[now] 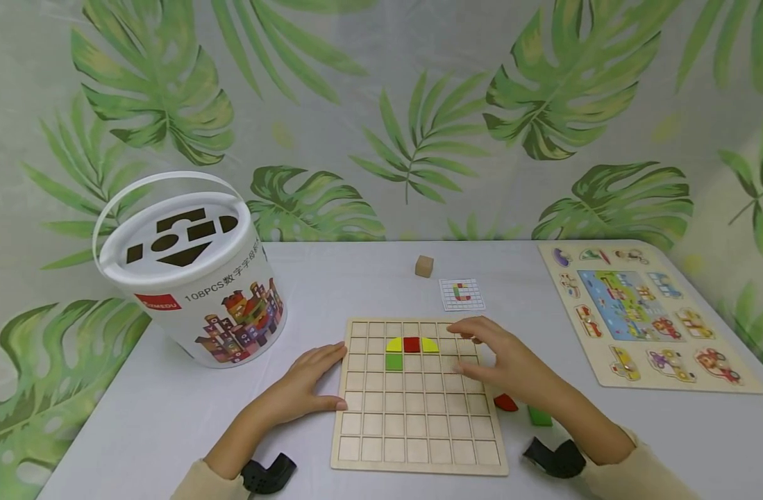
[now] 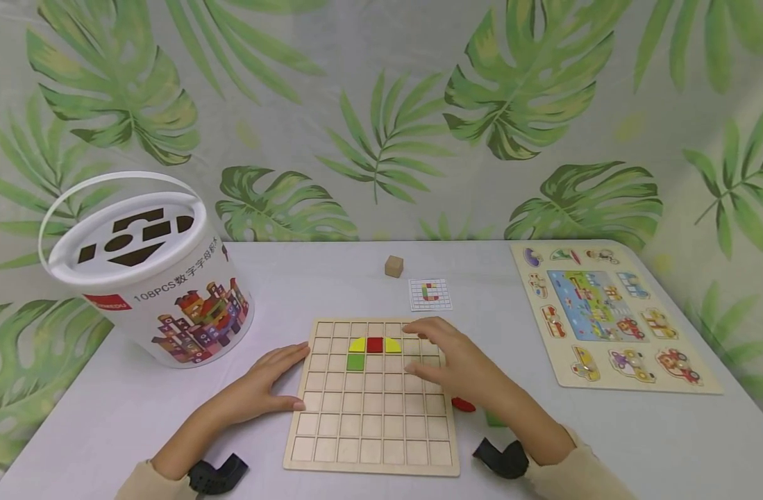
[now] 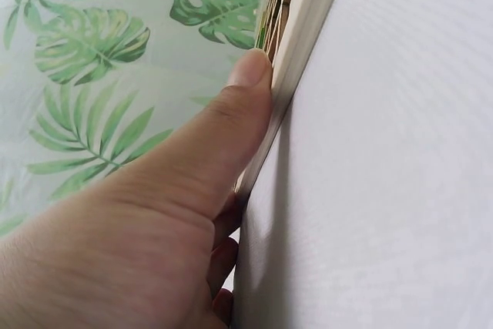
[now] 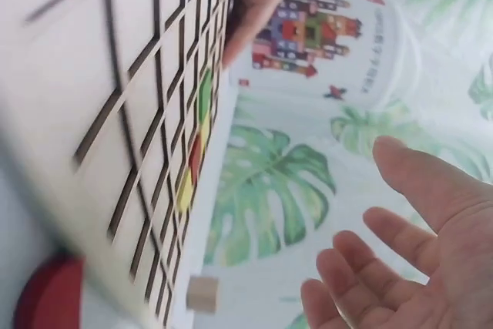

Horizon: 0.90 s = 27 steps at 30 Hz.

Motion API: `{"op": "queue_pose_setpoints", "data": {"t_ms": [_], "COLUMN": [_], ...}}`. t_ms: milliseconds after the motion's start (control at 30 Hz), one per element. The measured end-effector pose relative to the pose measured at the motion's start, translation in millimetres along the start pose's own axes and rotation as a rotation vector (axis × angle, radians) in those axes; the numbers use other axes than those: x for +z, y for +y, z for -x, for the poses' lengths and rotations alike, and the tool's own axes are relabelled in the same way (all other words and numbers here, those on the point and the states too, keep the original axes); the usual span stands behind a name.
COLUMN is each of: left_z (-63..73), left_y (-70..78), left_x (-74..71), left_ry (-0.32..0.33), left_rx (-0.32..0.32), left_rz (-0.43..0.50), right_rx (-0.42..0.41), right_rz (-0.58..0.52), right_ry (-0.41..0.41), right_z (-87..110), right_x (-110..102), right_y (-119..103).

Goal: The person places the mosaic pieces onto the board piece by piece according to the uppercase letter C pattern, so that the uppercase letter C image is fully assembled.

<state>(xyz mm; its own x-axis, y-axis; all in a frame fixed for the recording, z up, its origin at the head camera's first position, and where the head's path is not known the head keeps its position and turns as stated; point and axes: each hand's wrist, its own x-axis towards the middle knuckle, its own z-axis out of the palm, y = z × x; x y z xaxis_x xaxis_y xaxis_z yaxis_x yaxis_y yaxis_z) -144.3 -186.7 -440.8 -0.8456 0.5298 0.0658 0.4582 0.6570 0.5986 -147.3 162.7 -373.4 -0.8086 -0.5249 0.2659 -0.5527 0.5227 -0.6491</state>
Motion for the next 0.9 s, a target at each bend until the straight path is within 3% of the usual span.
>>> {"op": "queue_pose_setpoints", "data": {"t_ms": [267,533,733,900], "left_z": [-0.4,-1.3,-1.2,-0.9], "left_y": [-1.0,0.0,0.3,-0.4], "left_x": [0.2,-0.1,-0.1,0.3], "left_ry": [0.004,0.002,0.004,0.008], "left_rx": [0.014,0.012,0.009,0.005], "left_rz": [-0.014,-0.019,-0.019,-0.017], "right_rx": [0.067,0.041,0.065,0.082], "right_rz": [0.101,0.091,0.108,0.132], "right_ry": [0.02,-0.01,-0.051,-0.062], "right_z": [52.4,95.4,112.8,112.2], "right_x": [-26,-32,-27,-23], "right_y": [16,47,65,67]}}
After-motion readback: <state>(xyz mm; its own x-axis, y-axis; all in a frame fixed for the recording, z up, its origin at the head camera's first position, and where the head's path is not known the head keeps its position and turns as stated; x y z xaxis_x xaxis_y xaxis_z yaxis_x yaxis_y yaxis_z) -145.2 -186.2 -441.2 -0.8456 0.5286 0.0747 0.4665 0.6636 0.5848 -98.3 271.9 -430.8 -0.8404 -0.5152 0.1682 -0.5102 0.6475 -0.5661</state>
